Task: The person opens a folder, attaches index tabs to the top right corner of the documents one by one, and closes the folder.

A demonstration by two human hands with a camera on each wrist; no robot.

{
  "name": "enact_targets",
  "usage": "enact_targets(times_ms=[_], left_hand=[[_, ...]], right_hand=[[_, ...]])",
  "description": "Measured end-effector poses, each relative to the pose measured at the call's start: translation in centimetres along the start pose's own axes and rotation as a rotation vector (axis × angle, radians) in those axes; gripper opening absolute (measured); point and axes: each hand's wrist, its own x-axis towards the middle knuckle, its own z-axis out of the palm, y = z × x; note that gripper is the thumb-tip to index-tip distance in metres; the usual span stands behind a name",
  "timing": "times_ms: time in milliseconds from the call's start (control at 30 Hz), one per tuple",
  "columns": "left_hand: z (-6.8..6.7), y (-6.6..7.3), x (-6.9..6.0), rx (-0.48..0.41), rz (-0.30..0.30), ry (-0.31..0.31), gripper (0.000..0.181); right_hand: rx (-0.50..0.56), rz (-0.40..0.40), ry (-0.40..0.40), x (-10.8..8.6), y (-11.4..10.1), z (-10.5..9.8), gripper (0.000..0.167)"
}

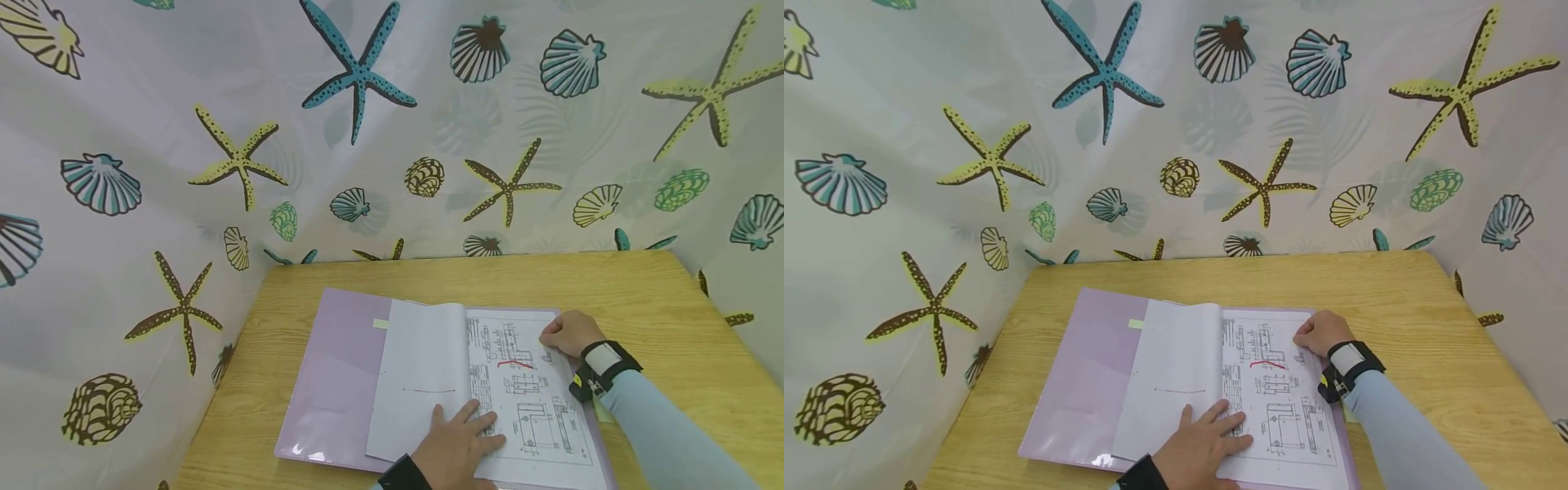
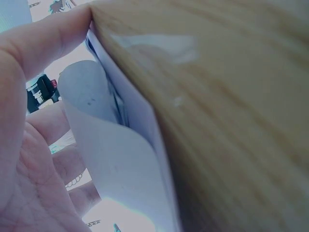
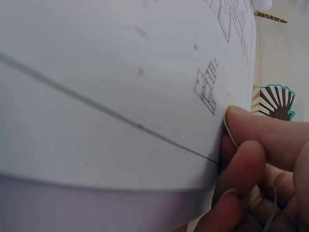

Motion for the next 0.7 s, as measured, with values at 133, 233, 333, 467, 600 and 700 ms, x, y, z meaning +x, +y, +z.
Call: enact_targets(times_ms=[133,233,333,467,600,700], left_hand=[[-0.08,-0.02,-0.04,-0.004,-0.001,-0.001,0.068],[-0.08,-0.04,-0.05,-0.005,-0.004,-0.003,0.068],[-0.01,-0.01,-0.06,-0.007,-0.002,0.001,0.068],[0.10,0.04,-0.06,-0.006,0.001,0.009,0.068],[0.19,0.01,0.02,-0.003,-0.001,0.010,0.068],[0.21,-0.03,0.07,-0.003,-0.005,0.006,0.068]], right_hand=[[0.002,-0.008,-0.001,0.07,0.12,0.00,0.014],[-0.003,-0.012,0.001,0.01,0.14,-0.03,0.015],[-0.011,-0.020,0.002,-0.02,0.15,-0.01,0.015],[-0.009,-0.027,-0.001,-0.05,0.22,-0.06,0.015],[0.001,-0.023,-0.003,-0.04,0.23,-0.09,0.014],[-0.001,-0.018,-0.002,-0.11,0.05,-0.09,0.014]])
